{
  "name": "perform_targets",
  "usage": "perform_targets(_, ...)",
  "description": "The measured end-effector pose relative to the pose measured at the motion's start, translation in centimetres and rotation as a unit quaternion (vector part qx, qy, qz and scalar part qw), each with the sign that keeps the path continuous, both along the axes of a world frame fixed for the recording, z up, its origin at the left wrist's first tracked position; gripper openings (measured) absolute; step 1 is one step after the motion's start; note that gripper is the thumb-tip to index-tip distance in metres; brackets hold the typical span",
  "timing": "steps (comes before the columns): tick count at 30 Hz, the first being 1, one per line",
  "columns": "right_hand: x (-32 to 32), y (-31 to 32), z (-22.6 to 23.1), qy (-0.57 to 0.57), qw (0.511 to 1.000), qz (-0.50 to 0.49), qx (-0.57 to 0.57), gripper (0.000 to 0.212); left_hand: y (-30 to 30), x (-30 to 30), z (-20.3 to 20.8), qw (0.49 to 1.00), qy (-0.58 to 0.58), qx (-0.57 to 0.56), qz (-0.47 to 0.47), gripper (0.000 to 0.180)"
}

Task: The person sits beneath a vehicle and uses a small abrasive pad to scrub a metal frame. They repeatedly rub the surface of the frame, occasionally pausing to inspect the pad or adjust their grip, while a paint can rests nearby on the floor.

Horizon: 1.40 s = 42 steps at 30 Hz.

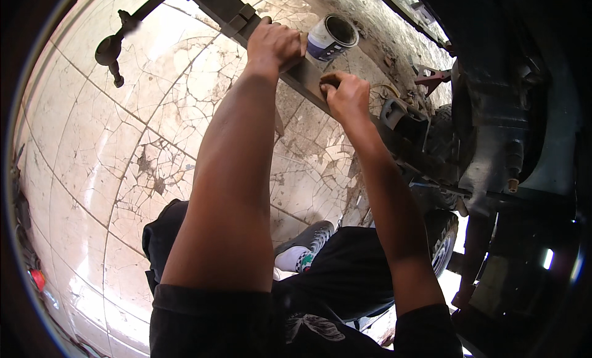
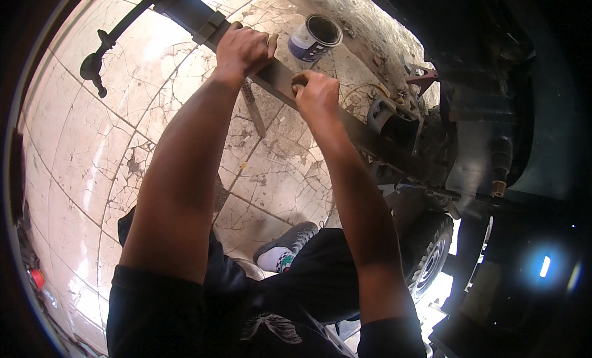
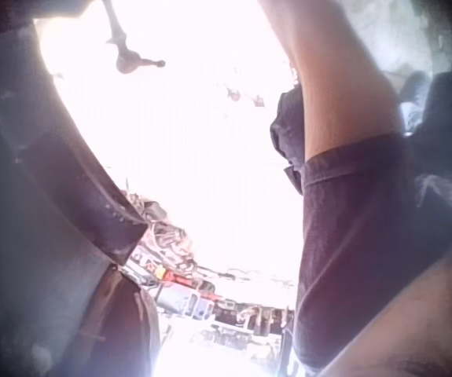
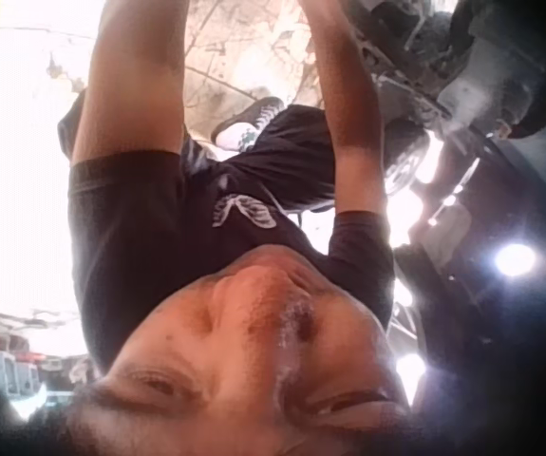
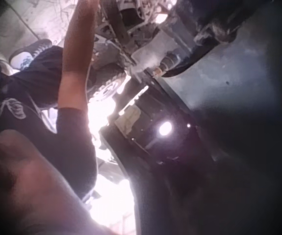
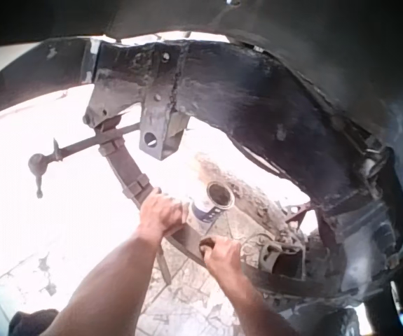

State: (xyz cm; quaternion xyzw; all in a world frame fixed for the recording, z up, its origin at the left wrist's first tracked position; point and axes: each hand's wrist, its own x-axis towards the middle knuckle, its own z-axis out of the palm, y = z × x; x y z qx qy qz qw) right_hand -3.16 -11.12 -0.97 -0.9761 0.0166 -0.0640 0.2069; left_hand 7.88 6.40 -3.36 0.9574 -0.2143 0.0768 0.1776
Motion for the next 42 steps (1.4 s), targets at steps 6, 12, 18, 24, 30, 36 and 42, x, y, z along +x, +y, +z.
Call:
perform_targets(6, -0.6, 1.3, -0.4, -0.014, 0.999, -0.028, -0.032, 0.014, 0.4, 0.3, -0.9, 1.000, -0.014, -0.010, -0.011, 0.055)
perform_targets(12, 0.1, 1.0, -0.4, -0.002, 0.998, -0.024, -0.058, 0.015, 0.3, 0.2, -0.4, 1.000, -0.012, -0.013, -0.019, 0.055)
perform_targets(18, 0.9, 1.1, -0.9, -0.045, 0.998, -0.041, -0.028, 0.013, 0.3, 0.3, -0.7, 0.999, -0.011, -0.029, -0.026, 0.056)
perform_targets(24, -0.1, 1.3, -0.5, 0.000, 0.998, 0.024, -0.051, 0.012, 1.0, 0.3, -0.1, 0.999, -0.022, -0.025, -0.040, 0.058)
perform_targets(30, 2.0, 0.8, 0.2, 0.002, 0.997, -0.068, -0.041, 0.016, 0.3, 0.1, -0.1, 0.998, -0.014, -0.033, -0.054, 0.062)
perform_targets(36, -2.4, 2.7, 0.3, 0.025, 0.998, -0.053, -0.007, 0.018, 1.4, 0.5, -0.5, 0.996, 0.006, -0.044, -0.078, 0.070)
perform_targets(42, -0.1, 1.0, -0.3, -0.021, 0.996, -0.051, -0.075, 0.018, 1.0, 0.4, -0.7, 0.994, -0.032, -0.058, -0.082, 0.075)
